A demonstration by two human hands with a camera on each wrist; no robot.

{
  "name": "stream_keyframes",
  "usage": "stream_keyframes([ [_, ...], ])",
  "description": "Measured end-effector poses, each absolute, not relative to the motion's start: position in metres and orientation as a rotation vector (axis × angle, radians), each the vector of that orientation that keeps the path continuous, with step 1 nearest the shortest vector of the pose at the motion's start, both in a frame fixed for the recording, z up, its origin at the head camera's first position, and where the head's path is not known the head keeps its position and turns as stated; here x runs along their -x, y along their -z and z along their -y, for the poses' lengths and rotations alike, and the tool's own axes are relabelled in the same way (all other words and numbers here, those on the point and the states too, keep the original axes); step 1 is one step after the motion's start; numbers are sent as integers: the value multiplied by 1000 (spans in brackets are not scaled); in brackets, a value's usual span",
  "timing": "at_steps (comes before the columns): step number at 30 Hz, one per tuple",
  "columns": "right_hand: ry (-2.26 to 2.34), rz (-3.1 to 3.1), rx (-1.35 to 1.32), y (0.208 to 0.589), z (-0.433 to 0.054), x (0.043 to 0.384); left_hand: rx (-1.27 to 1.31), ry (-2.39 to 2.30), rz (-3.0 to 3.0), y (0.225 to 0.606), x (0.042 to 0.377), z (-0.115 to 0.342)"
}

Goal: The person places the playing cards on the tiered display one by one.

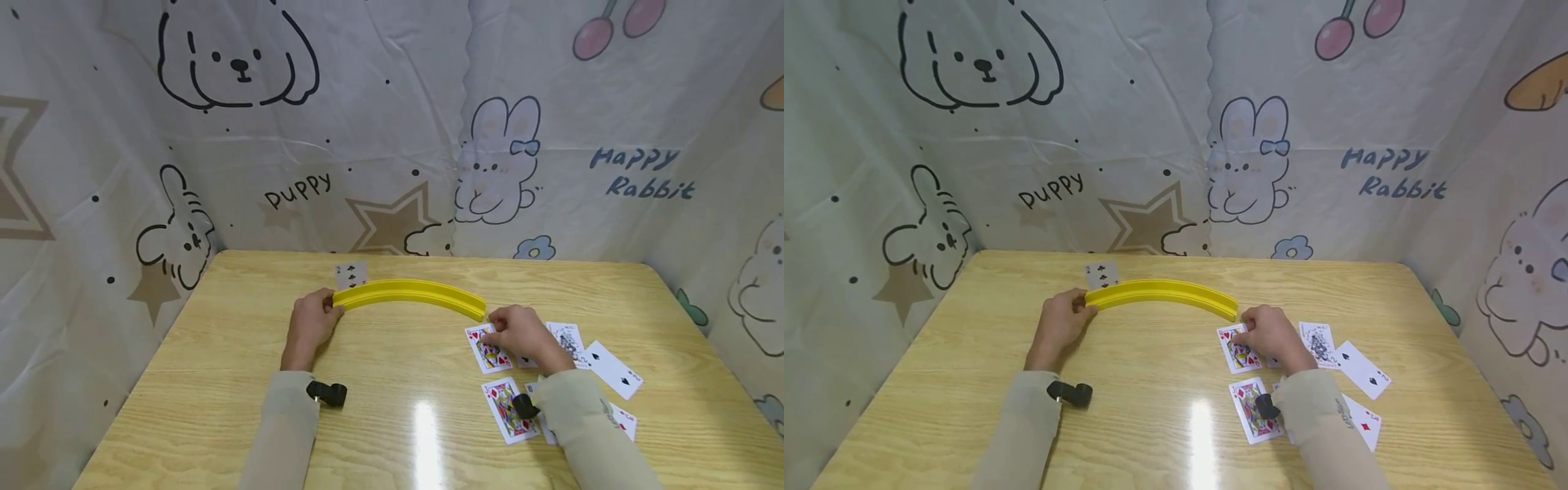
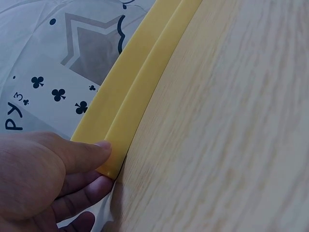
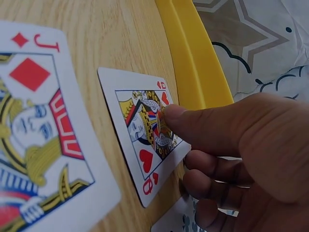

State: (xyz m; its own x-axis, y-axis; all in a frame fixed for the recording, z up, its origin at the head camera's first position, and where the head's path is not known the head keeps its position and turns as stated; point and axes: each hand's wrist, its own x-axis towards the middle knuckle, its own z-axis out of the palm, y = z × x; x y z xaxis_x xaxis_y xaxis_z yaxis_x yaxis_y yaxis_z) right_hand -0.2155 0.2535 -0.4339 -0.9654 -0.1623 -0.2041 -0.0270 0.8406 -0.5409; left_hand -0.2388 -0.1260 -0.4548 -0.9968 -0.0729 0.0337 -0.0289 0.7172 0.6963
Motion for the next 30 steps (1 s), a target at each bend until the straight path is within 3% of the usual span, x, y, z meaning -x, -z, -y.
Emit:
stream_keyframes([
  [30,799,-2767,62,434,-248,216,-89,1158,2845,456,239,124],
])
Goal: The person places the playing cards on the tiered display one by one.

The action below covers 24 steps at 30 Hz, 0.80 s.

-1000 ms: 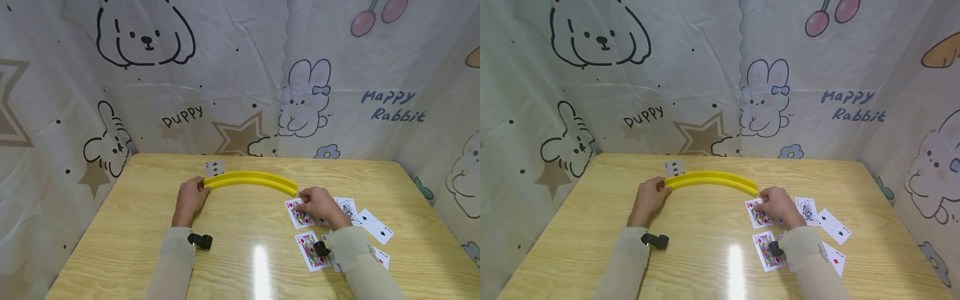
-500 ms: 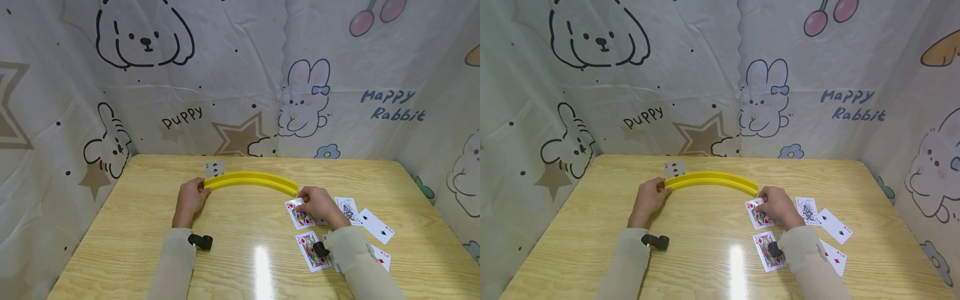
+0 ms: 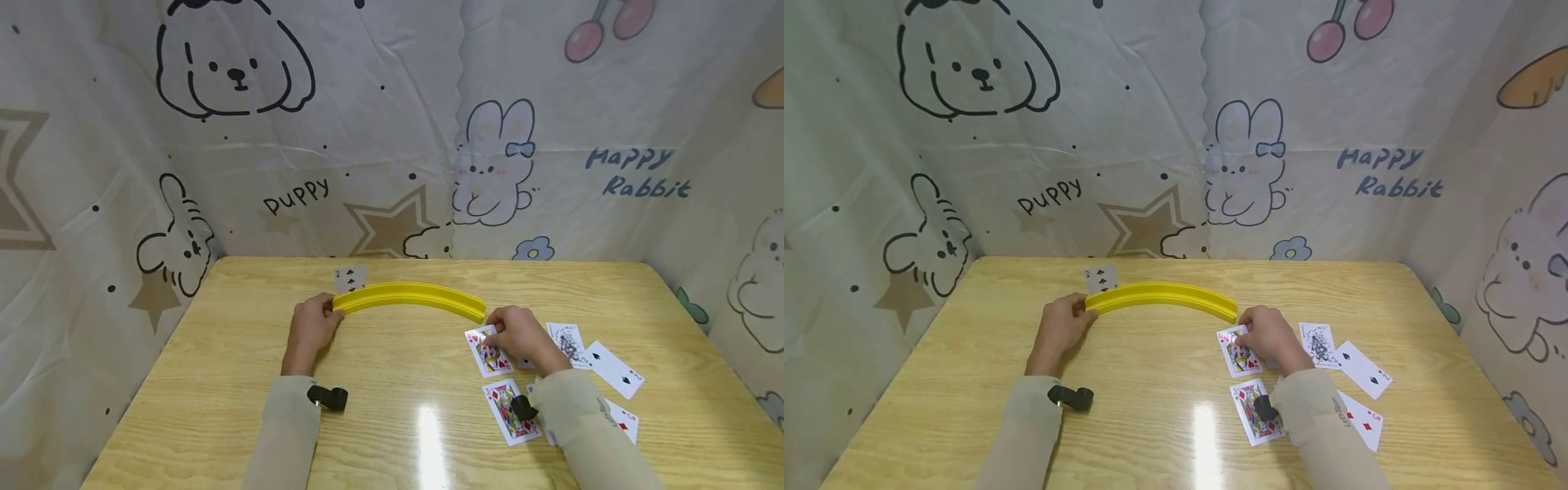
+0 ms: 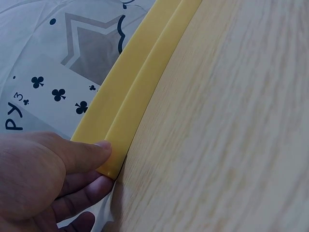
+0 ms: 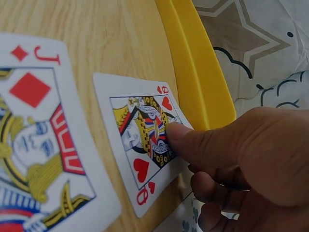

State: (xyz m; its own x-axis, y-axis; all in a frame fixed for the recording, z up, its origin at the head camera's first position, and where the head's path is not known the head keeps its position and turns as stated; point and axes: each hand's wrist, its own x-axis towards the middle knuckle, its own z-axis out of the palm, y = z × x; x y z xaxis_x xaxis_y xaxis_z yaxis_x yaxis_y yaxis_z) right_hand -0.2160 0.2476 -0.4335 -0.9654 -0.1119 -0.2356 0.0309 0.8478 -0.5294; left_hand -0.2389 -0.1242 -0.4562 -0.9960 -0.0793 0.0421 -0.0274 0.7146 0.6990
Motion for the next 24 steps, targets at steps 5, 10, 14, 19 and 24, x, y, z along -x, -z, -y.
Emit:
stream_keyframes([
  [5,807,-2781,116,429,-250,215,-88,1149,2851,458,238,124],
  [10,869,-2799,199,420,-253,214,-74,1138,2838,458,239,125],
  [14,901,-2818,235,412,-253,214,-50,1123,2822,458,239,126],
  [19,896,-2853,260,402,-252,213,-38,1120,2815,459,238,125],
  [24,920,-2865,294,397,-252,212,-61,1127,2829,458,238,124],
])
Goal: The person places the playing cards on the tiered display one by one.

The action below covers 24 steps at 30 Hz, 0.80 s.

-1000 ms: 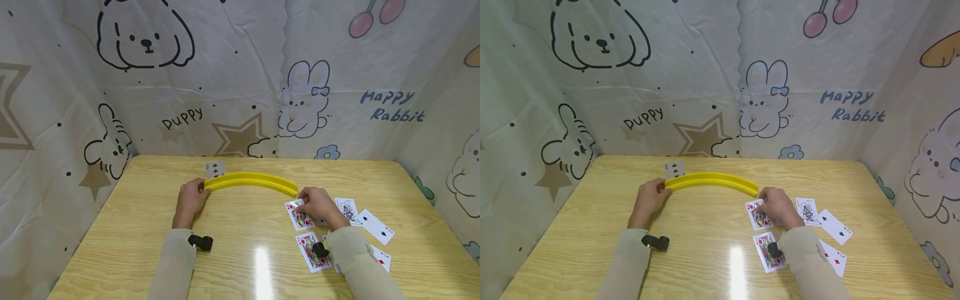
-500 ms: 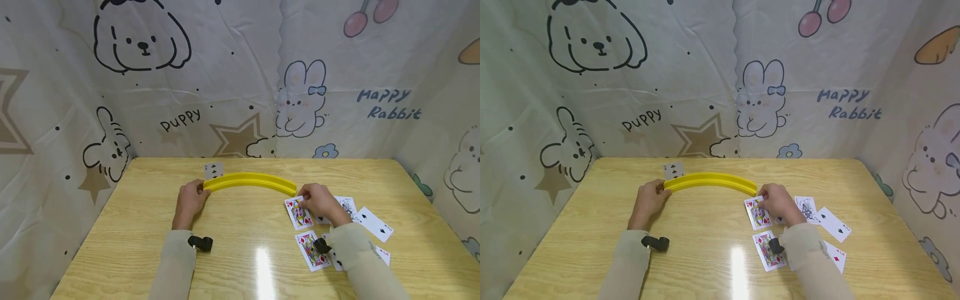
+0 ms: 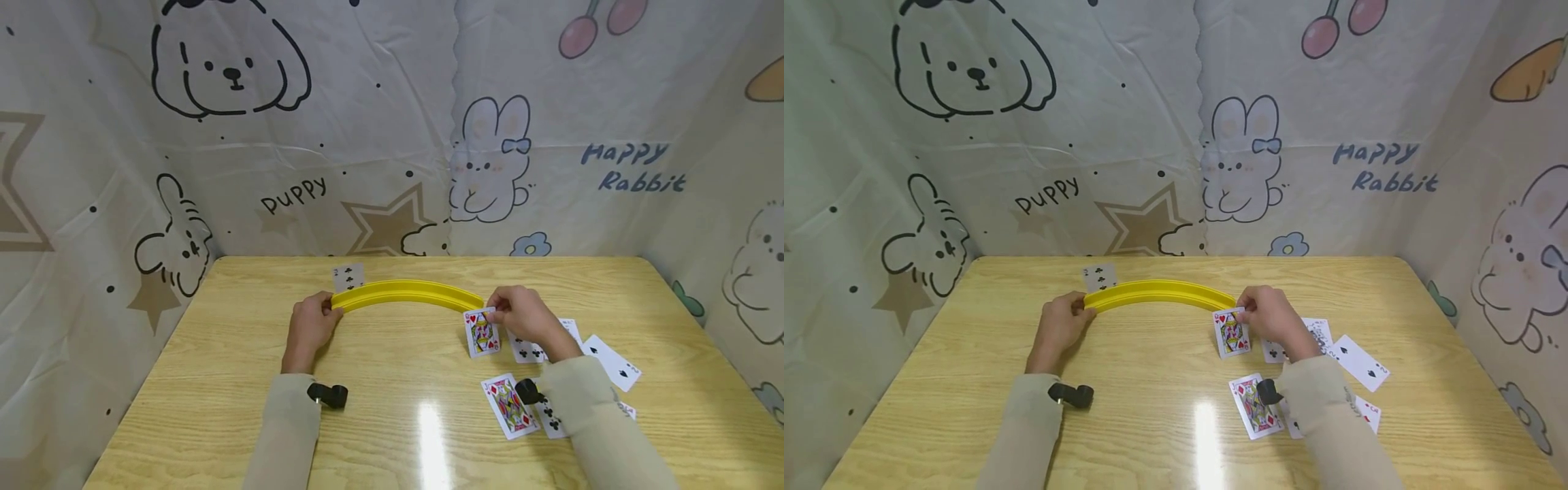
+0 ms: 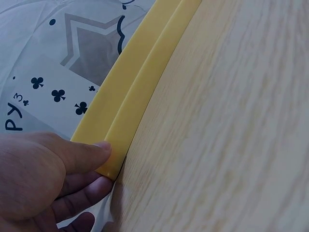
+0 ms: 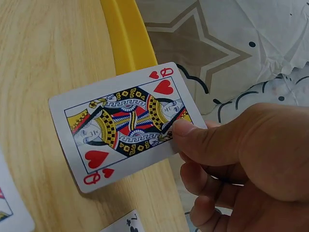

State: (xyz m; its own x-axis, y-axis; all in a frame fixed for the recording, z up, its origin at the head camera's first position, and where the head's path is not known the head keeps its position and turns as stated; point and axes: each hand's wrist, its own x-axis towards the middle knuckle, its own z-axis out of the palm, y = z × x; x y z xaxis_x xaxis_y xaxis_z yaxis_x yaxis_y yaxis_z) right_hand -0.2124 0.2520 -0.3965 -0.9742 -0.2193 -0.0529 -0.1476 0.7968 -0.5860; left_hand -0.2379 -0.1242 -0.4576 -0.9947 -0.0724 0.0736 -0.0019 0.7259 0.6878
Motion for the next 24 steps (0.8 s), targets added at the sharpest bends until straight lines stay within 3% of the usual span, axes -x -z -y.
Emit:
stream_keyframes([
  [13,1000,-2825,431,388,-247,214,-81,1119,2841,458,238,124],
  [24,1058,-2853,384,384,-231,221,-92,1103,2849,458,240,125],
])
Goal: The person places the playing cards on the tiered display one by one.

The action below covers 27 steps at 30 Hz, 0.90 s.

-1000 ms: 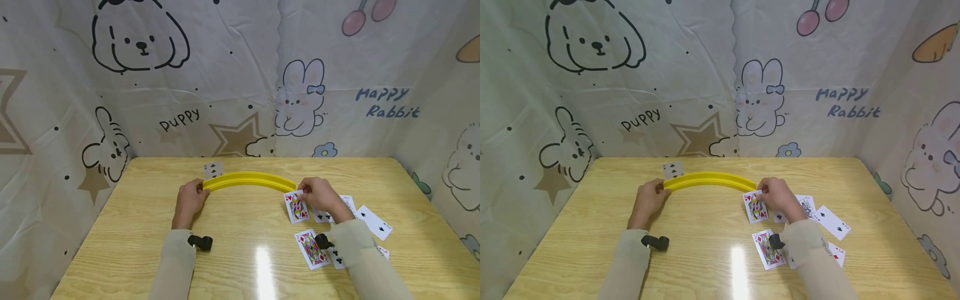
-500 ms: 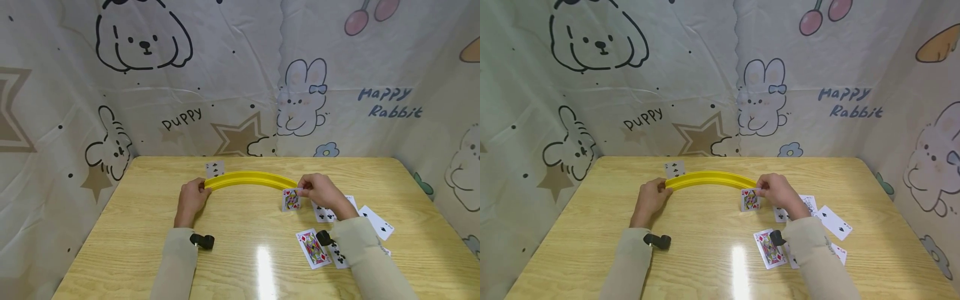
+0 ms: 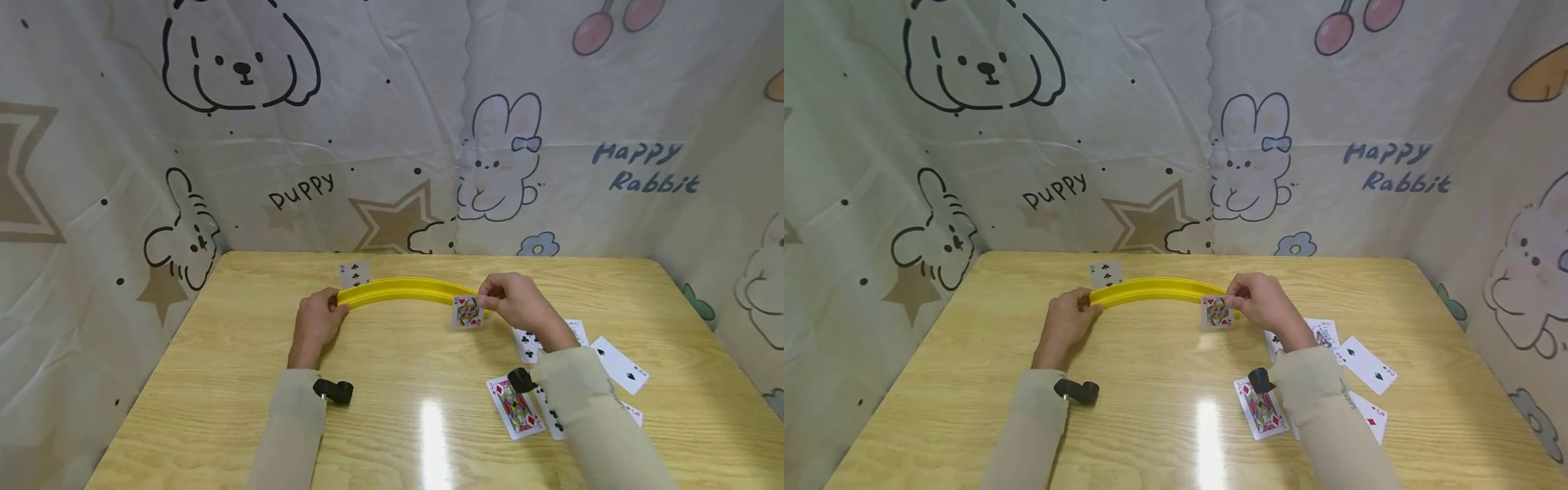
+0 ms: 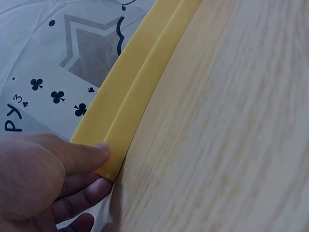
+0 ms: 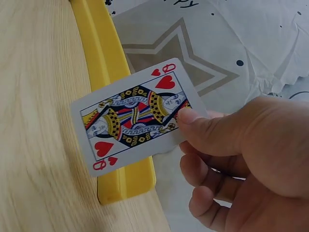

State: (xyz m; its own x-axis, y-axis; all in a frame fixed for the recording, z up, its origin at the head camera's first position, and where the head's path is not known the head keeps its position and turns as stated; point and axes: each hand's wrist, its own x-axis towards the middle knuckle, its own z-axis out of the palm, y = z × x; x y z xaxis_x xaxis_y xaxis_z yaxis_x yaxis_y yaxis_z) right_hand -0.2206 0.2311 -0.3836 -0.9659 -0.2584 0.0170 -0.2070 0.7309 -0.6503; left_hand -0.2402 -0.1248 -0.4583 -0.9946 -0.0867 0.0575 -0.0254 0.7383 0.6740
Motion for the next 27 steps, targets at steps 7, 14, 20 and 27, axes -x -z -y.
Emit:
stream_keyframes([
  [7,1104,-2890,425,387,-220,228,-94,1105,2843,458,241,125],
  [14,1146,-2905,439,387,-208,233,-99,1126,2848,458,241,125],
  [20,1190,-2885,429,387,-198,238,-89,1119,2843,459,243,126],
  [27,1218,-2870,427,389,-187,244,-78,1124,2842,458,241,127],
])
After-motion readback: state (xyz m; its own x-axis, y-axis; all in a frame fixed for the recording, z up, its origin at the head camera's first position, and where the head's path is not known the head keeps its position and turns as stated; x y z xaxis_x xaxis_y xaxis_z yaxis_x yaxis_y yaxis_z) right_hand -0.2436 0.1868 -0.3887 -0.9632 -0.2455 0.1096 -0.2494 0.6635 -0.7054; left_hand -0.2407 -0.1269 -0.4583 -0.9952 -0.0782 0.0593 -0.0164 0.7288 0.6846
